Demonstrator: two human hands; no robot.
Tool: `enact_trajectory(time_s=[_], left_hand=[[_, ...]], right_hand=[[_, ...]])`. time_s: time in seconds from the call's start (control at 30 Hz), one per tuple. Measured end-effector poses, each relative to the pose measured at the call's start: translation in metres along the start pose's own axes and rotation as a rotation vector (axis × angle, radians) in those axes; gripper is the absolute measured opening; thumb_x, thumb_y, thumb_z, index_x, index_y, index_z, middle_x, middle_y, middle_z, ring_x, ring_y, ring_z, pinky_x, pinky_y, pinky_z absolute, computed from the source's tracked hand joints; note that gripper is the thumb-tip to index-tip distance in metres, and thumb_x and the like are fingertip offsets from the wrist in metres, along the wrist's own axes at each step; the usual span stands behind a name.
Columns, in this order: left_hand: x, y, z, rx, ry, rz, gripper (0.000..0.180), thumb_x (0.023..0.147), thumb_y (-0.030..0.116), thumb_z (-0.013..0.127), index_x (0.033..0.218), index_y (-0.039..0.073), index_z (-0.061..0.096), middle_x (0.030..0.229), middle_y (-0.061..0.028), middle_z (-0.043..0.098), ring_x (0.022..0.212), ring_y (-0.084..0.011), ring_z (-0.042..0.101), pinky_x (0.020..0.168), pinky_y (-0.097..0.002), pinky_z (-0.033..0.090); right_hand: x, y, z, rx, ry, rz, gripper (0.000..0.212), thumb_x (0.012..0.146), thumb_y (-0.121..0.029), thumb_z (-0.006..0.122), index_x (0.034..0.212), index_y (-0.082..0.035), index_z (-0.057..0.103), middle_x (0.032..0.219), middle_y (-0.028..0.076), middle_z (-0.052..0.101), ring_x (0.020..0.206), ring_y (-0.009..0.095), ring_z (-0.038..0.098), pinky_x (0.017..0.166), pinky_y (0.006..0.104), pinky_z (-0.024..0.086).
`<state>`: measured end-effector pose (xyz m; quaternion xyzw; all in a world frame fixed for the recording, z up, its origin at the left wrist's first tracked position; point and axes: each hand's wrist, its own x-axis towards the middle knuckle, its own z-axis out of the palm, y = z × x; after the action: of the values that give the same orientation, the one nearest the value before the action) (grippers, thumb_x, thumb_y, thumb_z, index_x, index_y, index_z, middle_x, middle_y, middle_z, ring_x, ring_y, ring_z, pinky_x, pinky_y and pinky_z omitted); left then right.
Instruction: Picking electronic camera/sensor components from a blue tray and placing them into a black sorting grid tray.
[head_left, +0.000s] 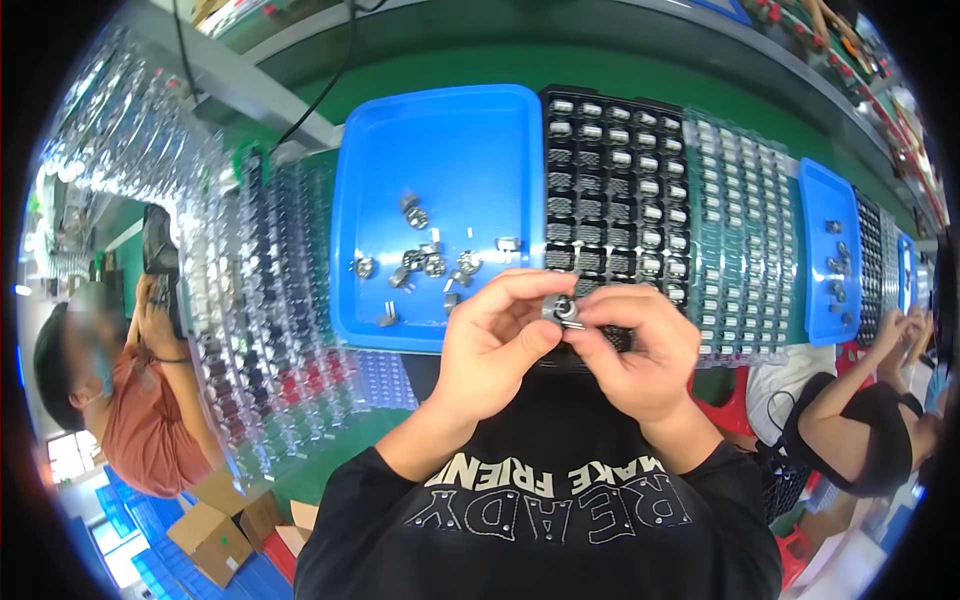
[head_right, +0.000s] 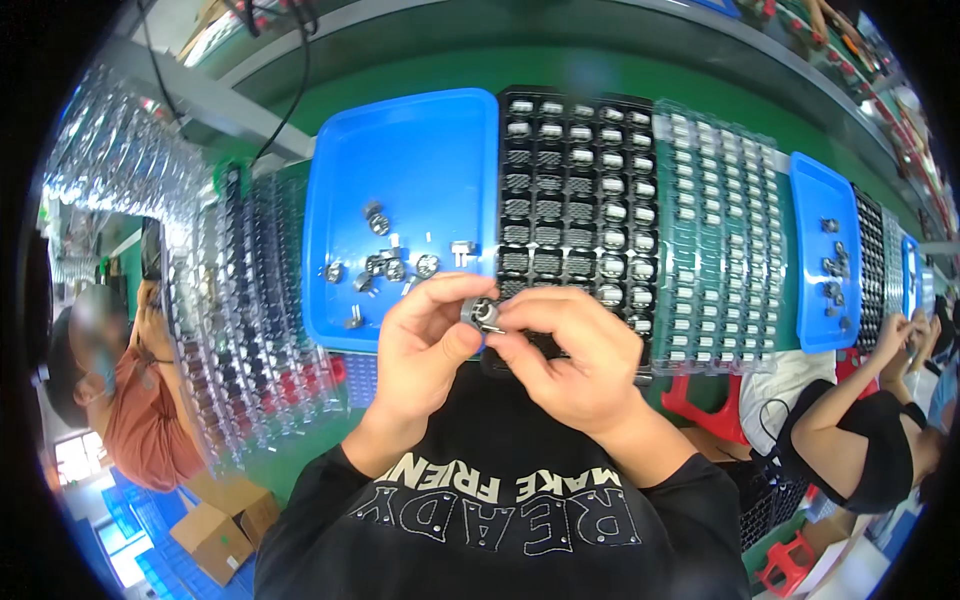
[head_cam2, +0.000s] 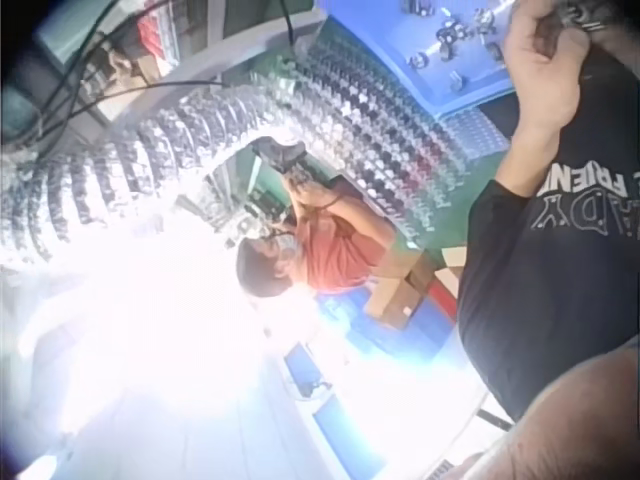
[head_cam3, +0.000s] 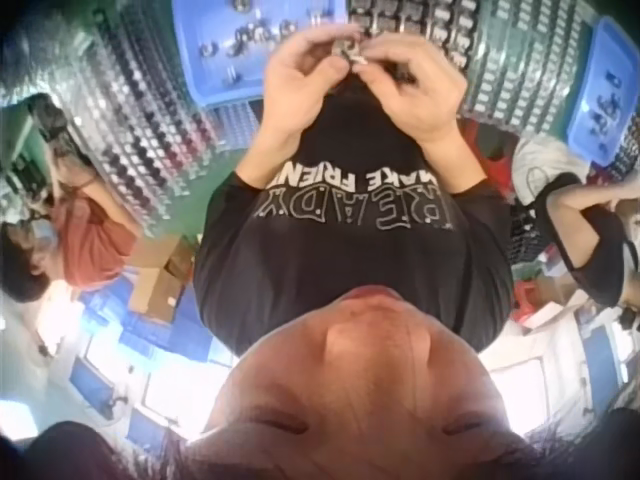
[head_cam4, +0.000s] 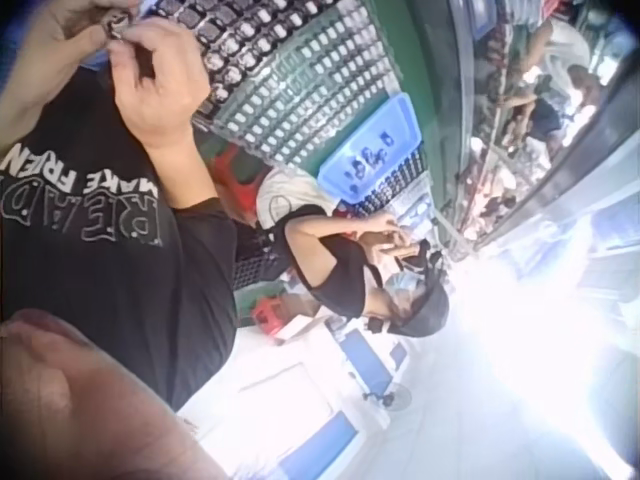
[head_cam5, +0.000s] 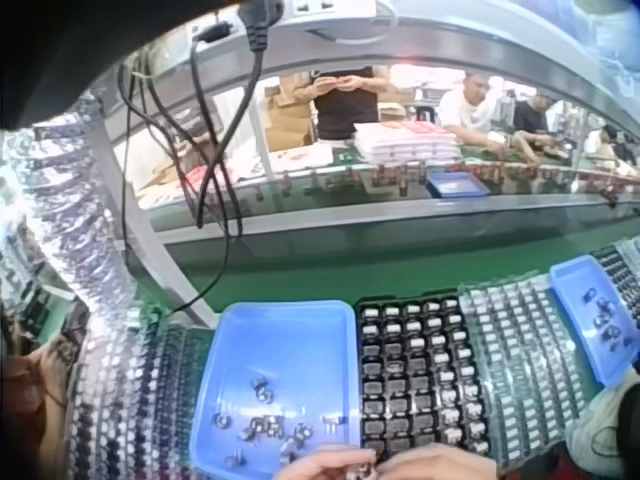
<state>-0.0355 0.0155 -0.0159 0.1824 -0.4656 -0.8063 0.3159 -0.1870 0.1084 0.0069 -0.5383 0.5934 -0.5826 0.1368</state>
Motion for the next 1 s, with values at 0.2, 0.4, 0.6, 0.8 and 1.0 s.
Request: enact_trajectory(time_s=[0.2,0.4,0.6,0.8,1.0], left_hand=[[0.012,0.020,0.002,0.940,0.040,0.019,0.053,0.082,0.006,0.082,0.132,0.006,0.064,0.125,-0.0132,0.064,0.114,-0.0249,0.065,0.098,-0.0371,0.052],[0.030,0.001,-0.029,1.657,0.143,0.173,0.047,0.075,0.011,0.083,0.120,0.010,0.070,0.113,-0.0098,0.067,0.102,-0.0333,0.062,0.092,-0.0442,0.048],[0.055,-0.004,-0.035,1.744,0.128,0.129,0.030,0.079,0.015,0.080,0.108,0.011,0.073,0.103,-0.0103,0.070,0.101,-0.0329,0.065,0.091,-0.0450,0.046],[0.039,0.013,-0.036,1.405,0.308,0.186,0.022,0.085,0.008,0.074,0.106,0.004,0.072,0.102,-0.0140,0.071,0.090,-0.0294,0.069,0.085,-0.0409,0.052],[0.031,0.007,-0.051,0.930,0.128,0.270,0.026,0.100,-0.001,0.056,0.122,0.000,0.071,0.117,-0.0085,0.058,0.099,-0.0157,0.062,0.086,-0.0274,0.052]], right_hand=[[0.017,0.026,-0.025,-0.167,-0.097,0.181,0.011,0.079,0.001,0.077,0.086,-0.002,0.069,0.089,0.009,0.071,0.082,0.020,0.068,0.075,0.0318,0.054],[0.083,0.091,-0.056,-0.722,-0.178,0.054,0.004,0.084,-0.003,0.070,0.086,-0.003,0.068,0.085,0.012,0.064,0.080,0.033,0.067,0.071,0.0426,0.054],[0.090,0.106,-0.041,-0.965,-0.329,0.105,0.006,0.085,-0.010,0.070,0.090,-0.007,0.072,0.092,0.013,0.066,0.092,0.036,0.068,0.080,0.0470,0.057],[0.071,0.111,-0.131,-0.856,-0.078,0.495,0.023,0.077,-0.016,0.082,0.093,-0.003,0.070,0.085,0.015,0.073,0.084,0.033,0.071,0.079,0.0434,0.056],[0.058,0.129,-0.146,-0.735,-0.065,0.643,0.024,0.075,-0.019,0.083,0.088,-0.004,0.068,0.078,0.009,0.071,0.073,0.022,0.068,0.070,0.0360,0.053]])
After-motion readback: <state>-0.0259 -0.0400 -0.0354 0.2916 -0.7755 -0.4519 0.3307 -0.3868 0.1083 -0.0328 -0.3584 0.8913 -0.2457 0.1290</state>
